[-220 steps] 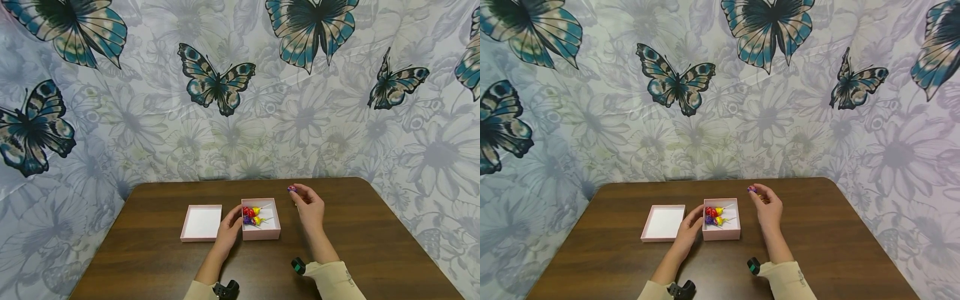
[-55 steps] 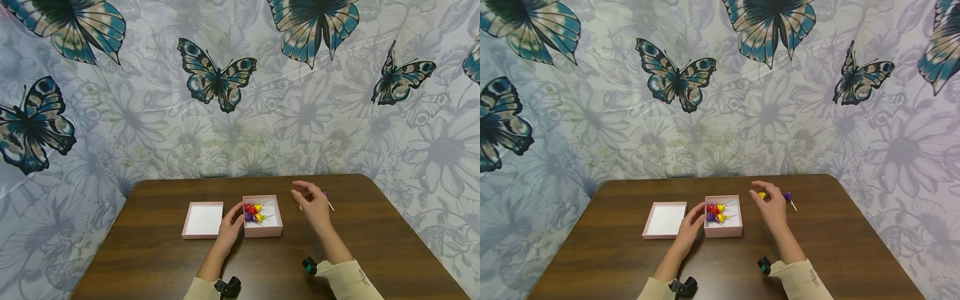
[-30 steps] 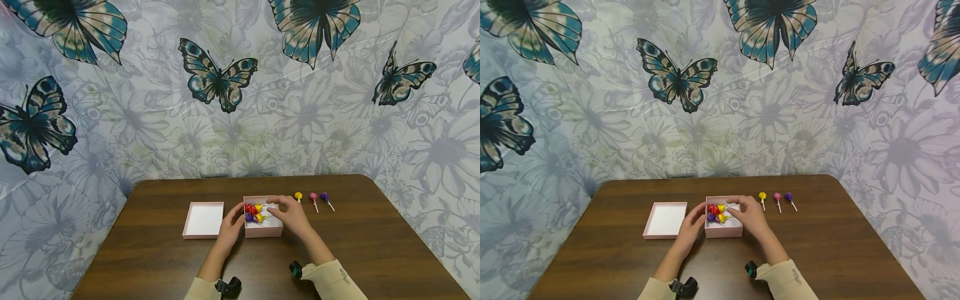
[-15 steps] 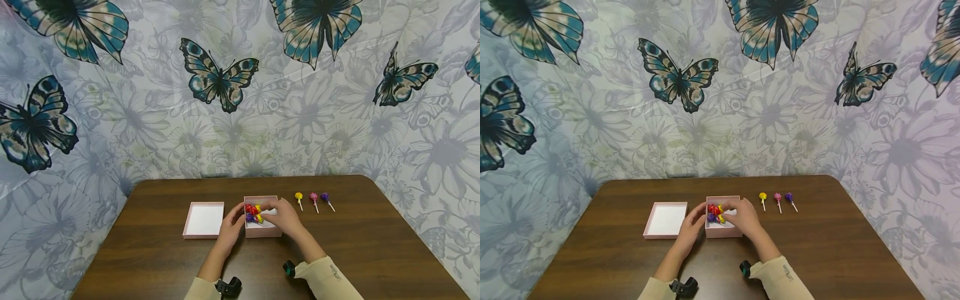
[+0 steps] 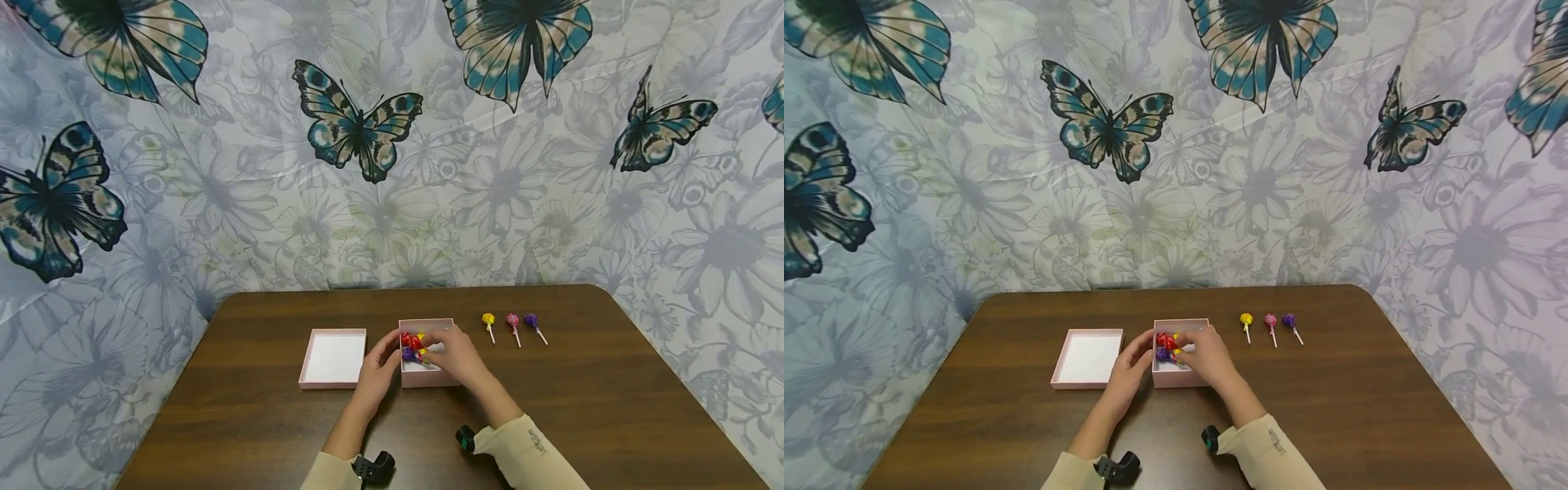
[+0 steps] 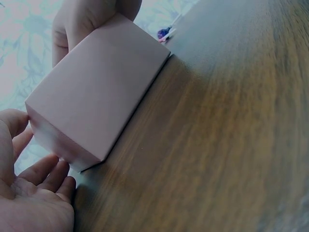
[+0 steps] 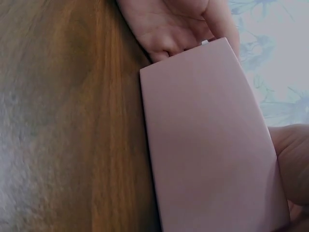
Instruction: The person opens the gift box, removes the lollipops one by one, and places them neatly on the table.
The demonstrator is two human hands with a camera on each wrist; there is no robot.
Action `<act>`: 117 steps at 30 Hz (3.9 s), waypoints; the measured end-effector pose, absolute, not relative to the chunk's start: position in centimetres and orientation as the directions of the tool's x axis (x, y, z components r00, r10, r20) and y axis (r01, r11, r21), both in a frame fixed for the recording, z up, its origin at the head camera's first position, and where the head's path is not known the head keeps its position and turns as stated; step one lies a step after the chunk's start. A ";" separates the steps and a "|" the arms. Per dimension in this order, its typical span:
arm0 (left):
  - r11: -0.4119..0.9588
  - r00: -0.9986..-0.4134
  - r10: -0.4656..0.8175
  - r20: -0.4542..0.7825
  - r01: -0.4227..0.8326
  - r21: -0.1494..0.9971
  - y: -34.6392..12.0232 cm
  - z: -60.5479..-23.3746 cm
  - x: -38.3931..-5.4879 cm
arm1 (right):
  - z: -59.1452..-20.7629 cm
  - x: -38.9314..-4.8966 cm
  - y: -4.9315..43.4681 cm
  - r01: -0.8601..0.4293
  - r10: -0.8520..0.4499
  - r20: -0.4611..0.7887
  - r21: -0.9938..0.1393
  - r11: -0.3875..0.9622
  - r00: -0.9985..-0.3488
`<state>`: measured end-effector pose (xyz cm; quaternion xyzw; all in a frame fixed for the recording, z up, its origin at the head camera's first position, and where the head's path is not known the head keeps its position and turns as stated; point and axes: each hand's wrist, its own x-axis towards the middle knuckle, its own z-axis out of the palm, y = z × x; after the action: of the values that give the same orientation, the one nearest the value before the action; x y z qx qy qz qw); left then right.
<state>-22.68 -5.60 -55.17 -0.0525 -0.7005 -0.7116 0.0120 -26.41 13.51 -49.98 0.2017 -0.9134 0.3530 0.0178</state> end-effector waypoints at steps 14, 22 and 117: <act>-0.021 -0.992 0.047 0.119 0.118 0.993 -5.5 -55.6 -22.9 | -49.3 -26.4 12.5 -0.343 -0.333 0.123 -0.554 0.759 -0.935; -0.022 -0.993 0.041 0.115 0.114 0.993 -5.5 -55.3 -22.8 | -49.0 -26.3 12.3 -0.342 -0.338 0.109 -0.533 0.774 -0.935; 0.021 -0.995 0.035 0.088 0.089 0.996 -5.5 -55.1 -22.5 | -47.6 -23.7 19.0 -0.314 0.103 0.352 -0.909 0.274 -0.930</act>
<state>-22.50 -5.51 -55.07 -0.0435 -0.7141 -0.6985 0.0191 -23.68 18.95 -47.61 0.0675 -0.7790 0.5986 0.1742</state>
